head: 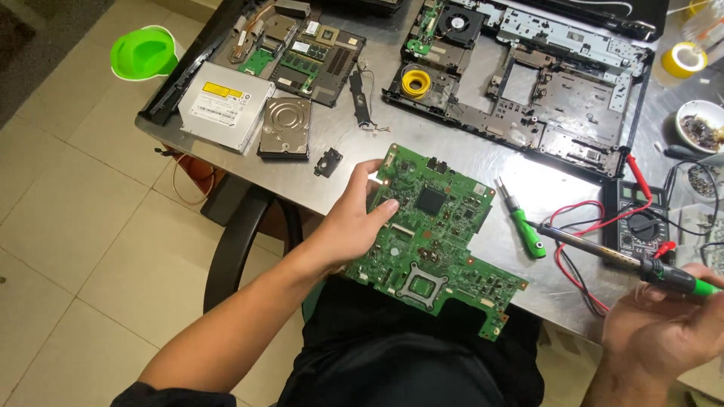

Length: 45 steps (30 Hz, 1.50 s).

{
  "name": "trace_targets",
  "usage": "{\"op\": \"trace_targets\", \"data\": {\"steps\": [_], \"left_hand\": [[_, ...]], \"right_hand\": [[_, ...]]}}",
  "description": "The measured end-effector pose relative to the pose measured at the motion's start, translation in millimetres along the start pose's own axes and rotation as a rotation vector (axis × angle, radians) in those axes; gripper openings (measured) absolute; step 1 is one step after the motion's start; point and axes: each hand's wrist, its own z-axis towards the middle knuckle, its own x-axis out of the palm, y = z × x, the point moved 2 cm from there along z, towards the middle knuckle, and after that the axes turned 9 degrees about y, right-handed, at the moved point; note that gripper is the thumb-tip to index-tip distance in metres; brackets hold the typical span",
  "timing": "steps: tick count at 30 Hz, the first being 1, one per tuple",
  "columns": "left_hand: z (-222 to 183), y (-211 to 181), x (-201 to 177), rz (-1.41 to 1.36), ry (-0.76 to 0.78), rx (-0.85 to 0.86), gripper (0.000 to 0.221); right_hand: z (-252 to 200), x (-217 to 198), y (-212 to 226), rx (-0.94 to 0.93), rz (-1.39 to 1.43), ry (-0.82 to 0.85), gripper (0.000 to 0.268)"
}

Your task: Repairing a laptop motherboard by probing components and soldering

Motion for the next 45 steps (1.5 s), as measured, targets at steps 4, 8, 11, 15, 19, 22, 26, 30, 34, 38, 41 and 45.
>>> {"op": "trace_targets", "data": {"steps": [4,8,11,15,19,22,26,30,34,38,41,45], "left_hand": [[-24.4,11.5,13.6,-0.2,0.024,0.006,0.043],[-48.6,24.5,26.2,-0.433,0.011,-0.003,0.039],[-63.6,36.3,35.2,-0.65,-0.001,0.037,0.046],[-78.3,44.2,34.3,-0.779,-0.054,-0.015,0.056],[-88.2,53.5,33.0,-0.808,-0.178,-0.034,0.059],[-93.8,61.7,33.2,-0.839,-0.309,-0.029,0.051],[-97.0,57.5,36.5,-0.877,-0.408,-0.119,0.065],[-94.3,63.2,47.8,-0.897,-0.526,0.143,0.068],[-87.9,72.1,64.9,-1.082,-0.51,0.114,0.052],[-80.5,82.2,78.0,-1.269,-0.49,0.115,0.041],[-75.2,88.5,87.2,-1.383,-0.482,0.099,0.04],[-69.4,100.3,94.3,-1.471,-0.502,0.011,0.026]], "right_hand": [[-23.9,29.4,12.5,0.014,-0.029,-0.056,0.021],[-35.5,39.5,22.0,0.152,-0.088,-0.002,0.029],[-36.2,12.9,13.1,0.168,-0.023,0.093,0.026],[-30.0,-28.2,-3.0,0.152,0.061,0.262,0.013],[-16.6,-73.2,-25.2,0.25,0.13,0.084,0.017],[-14.8,-66.8,-27.7,0.205,0.157,0.206,0.021],[-33.2,-22.8,-8.7,0.196,0.174,0.341,0.014],[-70.1,47.0,22.2,0.219,0.096,0.244,0.011],[-75.2,57.4,19.6,0.209,0.103,0.214,0.009],[-78.6,69.5,16.8,0.229,0.162,0.171,0.01],[-81.8,80.8,15.2,0.228,0.168,0.143,0.01],[-86.4,86.0,9.9,0.213,0.202,0.173,0.016]]}}
